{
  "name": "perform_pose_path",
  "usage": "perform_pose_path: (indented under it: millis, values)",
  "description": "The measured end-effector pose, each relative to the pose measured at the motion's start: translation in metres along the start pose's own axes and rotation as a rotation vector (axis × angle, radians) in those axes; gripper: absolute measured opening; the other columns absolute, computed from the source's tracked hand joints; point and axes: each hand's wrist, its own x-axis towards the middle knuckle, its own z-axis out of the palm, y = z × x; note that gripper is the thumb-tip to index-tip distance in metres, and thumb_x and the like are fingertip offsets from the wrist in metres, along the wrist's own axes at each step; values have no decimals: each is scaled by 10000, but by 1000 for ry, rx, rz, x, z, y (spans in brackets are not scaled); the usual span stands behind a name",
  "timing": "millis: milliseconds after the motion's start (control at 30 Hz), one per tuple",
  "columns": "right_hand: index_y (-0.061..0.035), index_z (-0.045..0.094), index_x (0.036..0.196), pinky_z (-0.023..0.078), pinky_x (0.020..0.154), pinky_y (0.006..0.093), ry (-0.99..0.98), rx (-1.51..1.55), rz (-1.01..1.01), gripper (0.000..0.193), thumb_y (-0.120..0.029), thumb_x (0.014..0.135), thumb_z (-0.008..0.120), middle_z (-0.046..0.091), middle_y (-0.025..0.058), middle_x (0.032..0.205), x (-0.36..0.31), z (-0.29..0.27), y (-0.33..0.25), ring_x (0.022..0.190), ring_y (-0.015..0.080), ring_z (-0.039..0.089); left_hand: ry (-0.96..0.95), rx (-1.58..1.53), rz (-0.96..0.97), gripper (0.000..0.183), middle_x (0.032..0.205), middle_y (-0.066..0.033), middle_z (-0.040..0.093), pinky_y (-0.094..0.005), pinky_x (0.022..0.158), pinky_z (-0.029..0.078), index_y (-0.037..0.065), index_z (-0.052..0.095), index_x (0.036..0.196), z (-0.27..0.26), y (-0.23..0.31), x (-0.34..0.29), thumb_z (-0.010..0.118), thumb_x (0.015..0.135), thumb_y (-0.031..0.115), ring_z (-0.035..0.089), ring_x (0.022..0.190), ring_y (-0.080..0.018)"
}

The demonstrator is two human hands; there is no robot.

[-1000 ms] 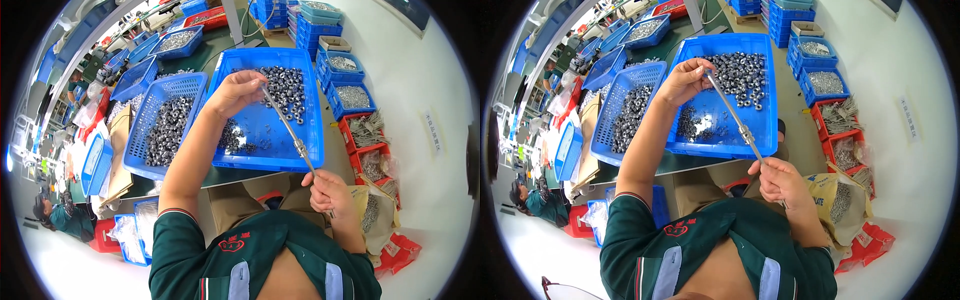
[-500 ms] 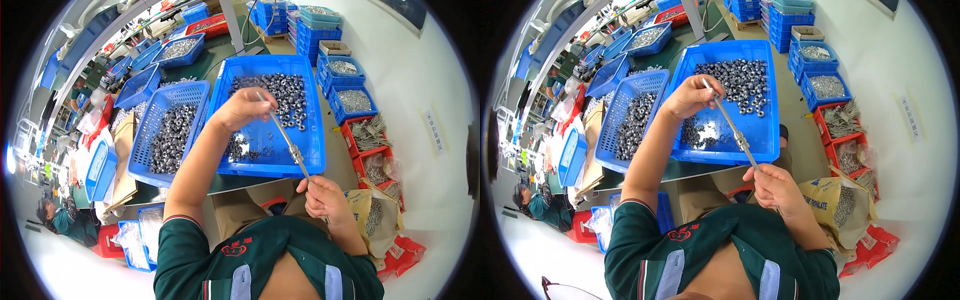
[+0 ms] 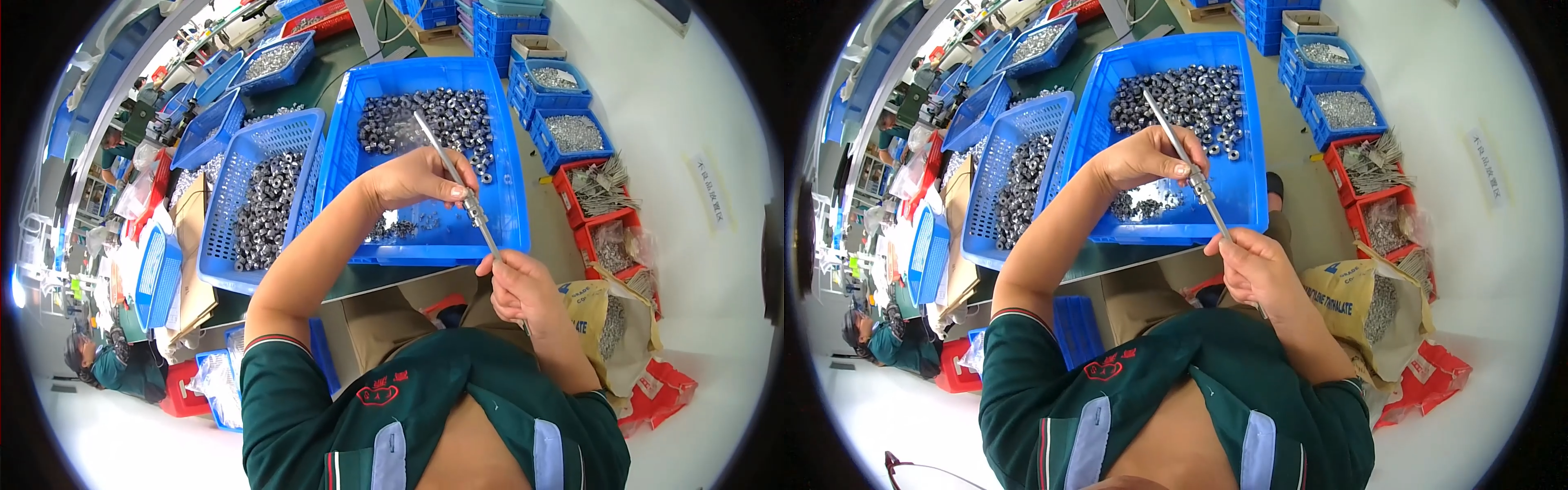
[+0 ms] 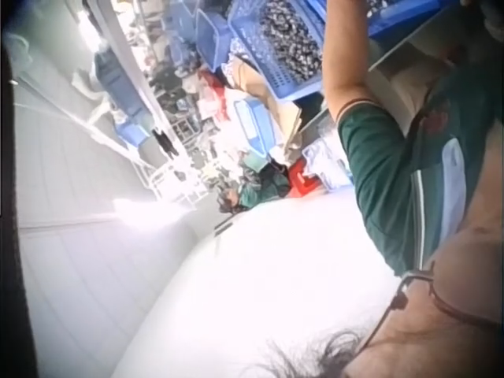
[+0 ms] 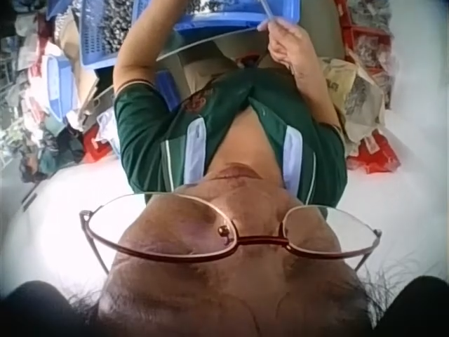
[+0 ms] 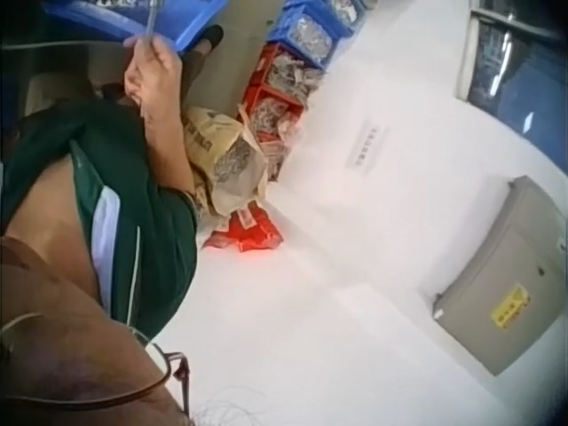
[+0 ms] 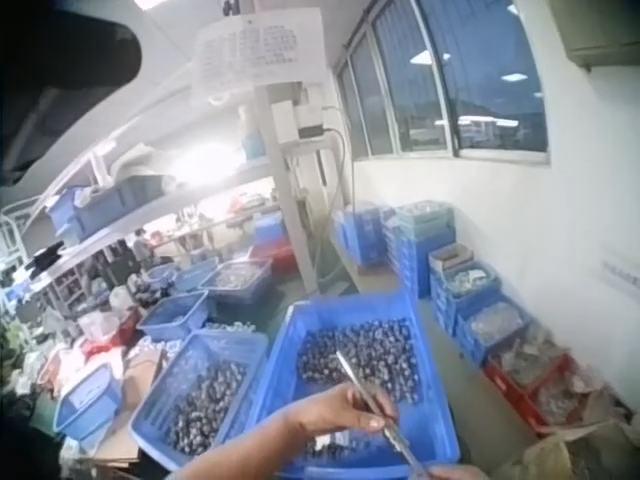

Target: The person is picking small metal washers from a tray and sliding them onto a metal rod.

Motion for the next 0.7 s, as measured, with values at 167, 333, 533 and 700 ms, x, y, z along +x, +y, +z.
perform_pose_path:
  millis: [167,333,533,700]
  values:
    - [0,532,972,213,374,176,30,3,17,203,-182,960,444,298,-67,530,-3,-7,4,411,6,239,-79,183,-50,362,942,-63,638,-252,716,463,12,594,1050,-1,12,-3,678,803,264,598,829,-130]
    - [20,521,964,207,349,191,163,-14,-147,202,-161,962,430,301,-57,497,-15,-23,-3,378,17,225,349,853,-13,244,917,-72,662,-294,714,482,59,636,1022,-31,12,19,630,821,196,619,810,-172]
    - [16,523,968,206,345,192,179,-20,-226,200,-151,963,413,308,-48,491,-24,-38,-3,370,22,225,306,1584,144,303,1101,-85,556,-380,849,466,183,651,1027,-19,-39,54,666,744,291,523,1047,-275]
    - [12,525,967,200,350,189,217,-20,-212,201,-155,963,414,307,-47,490,-31,-40,1,373,20,225,305,1732,185,323,1260,-135,466,-478,915,401,232,611,1070,-14,-54,65,649,769,341,463,1128,-329]
